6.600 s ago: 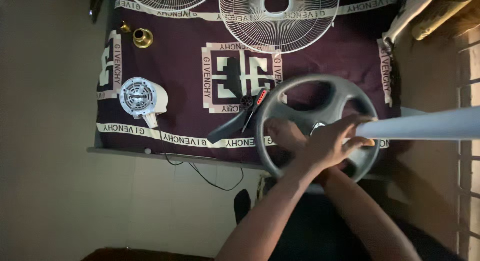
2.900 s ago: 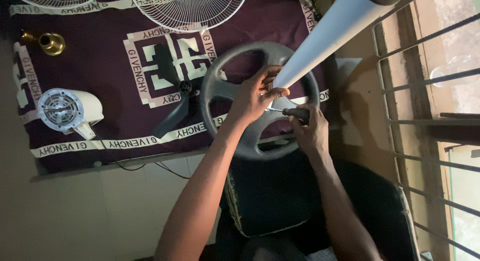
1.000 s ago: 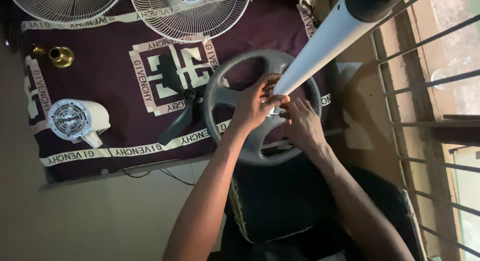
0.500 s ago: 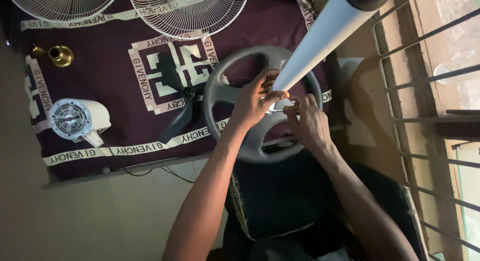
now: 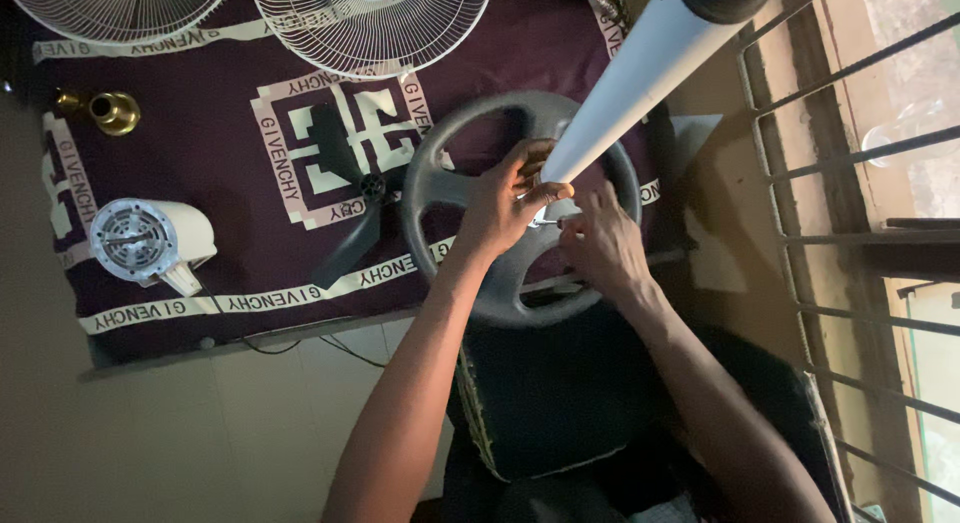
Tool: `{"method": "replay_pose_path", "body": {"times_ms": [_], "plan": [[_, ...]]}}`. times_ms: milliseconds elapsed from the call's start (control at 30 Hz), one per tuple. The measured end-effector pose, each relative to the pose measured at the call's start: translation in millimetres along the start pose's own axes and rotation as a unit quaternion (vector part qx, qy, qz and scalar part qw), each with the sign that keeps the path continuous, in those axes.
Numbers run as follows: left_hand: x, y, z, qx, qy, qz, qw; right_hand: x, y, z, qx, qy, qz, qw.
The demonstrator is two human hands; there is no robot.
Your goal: The person services a pedestal fan lying on a bed. They hold the fan head against the white pole, tighten the mounting bracket by hand and with a screwdriver, then lift the pole assembly away and handle the round fan motor housing, positioning it on the bed.
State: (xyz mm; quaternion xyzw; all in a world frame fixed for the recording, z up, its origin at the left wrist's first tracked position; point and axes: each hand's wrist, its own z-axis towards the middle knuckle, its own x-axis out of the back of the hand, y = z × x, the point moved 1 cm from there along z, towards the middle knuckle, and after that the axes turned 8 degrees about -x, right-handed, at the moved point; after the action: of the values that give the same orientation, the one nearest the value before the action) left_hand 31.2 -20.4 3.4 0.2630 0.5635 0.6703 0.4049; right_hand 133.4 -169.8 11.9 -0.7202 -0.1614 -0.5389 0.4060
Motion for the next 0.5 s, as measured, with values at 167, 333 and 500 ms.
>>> {"method": "replay_pose_path", "body": {"times_ms": [167,333,500], "plan": [[1,2,0,-0.005,-0.004,0.059,0.998,-6,1,-2,-0.026,-0.010,-0.019,0.999],[1,2,-2,-0.012,-0.003,0.009,1.000,-7,7,3,0.017,-0.005,0.000,1.000],[1,-3,1,-0.010,-0.010,0.031,0.999,-8,8,-1,0.064,0.036,0.033,0.997]]}}
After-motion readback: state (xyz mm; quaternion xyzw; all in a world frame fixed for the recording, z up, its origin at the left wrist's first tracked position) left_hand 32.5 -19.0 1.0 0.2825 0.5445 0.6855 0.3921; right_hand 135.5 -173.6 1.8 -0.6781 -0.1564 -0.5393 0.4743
